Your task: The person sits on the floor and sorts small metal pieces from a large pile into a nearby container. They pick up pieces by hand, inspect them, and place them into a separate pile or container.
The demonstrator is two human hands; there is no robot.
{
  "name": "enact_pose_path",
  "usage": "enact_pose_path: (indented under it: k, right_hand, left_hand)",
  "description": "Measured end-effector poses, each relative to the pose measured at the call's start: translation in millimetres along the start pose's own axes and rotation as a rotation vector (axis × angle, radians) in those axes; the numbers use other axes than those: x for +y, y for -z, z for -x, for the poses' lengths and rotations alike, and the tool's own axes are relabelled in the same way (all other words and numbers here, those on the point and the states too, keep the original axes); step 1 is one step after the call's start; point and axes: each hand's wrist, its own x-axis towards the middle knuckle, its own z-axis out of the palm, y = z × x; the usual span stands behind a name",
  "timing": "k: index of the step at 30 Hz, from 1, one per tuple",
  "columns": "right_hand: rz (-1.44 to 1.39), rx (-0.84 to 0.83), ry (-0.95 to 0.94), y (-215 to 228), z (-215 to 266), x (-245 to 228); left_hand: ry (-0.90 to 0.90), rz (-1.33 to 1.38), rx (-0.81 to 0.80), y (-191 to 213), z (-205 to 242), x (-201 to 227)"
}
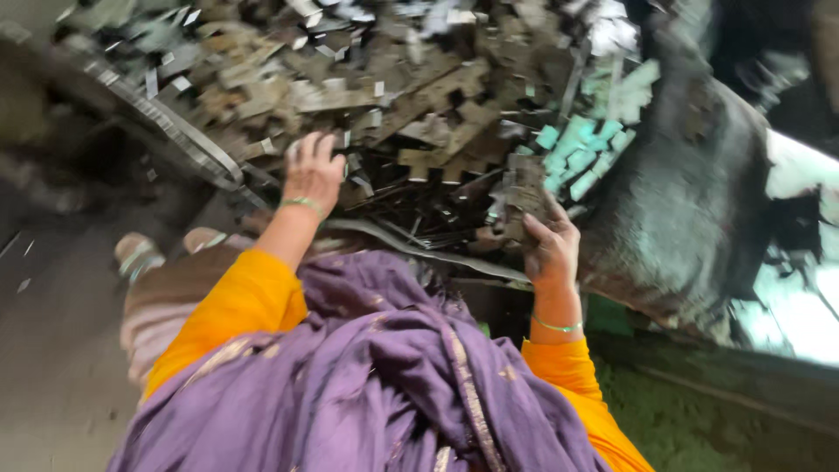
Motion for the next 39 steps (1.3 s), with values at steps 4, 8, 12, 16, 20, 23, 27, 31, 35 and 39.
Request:
enact_pose_path:
  k: [4, 8, 12, 16, 20, 23, 27, 31, 35, 39]
  right_hand:
    - [-0.109, 0.026, -0.115, 0.0, 7.7, -6.3]
    - [-0.127, 0.066, -0.136, 15.5, -3.4, -9.6]
    - [0.262, 0.181, 0.082, 68.6, -12.7, -26.4]
    - [1.251, 0.569, 0.666, 150.5, -67.2, -60.5]
    - [1.83, 0.527, 0.841, 240.6, -82.0, -86.4]
    - [1.909, 0.534, 0.56, 271.5, -82.5, -89.2]
    - [2.027, 0.512, 0.306, 246.3, -86.6, -93.0]
    - [1.956, 0.242, 0.768, 139.6, -89.8, -72.6]
    - [1.773, -0.032, 0.304, 4.6, -100.0, -9.8]
    - [1.865, -0.496, 0.773, -83.7, -121.0, 45.4]
  left_hand:
    - [0.077, 0.198, -0.044, 3.4, 0.3, 22.3]
    - [0.157, 0.565, -0.018, 3.4, 8.3, 15.0]
    - [0.326, 0.715, -0.02, -19.8, 16.4, -16.1]
    - [0.467, 1.396, 0.183, -31.5, 28.9, -33.2]
    - [0.895, 2.133, -0.083, 2.0, 30.1, -23.5]
    - [0.716, 2.489, -0.239, 54.8, 34.0, -15.6]
    - [0.49, 2.552, -0.165, 97.9, 22.7, -9.0]
    - [0.484, 2.181, -0.006, 78.1, -3.8, -5.2]
    - [0.324, 0.938, -0.186, 14.0, -17.0, 31.2]
    - [-0.077, 0.089, -0.249, -32.4, -3.7, 62.1]
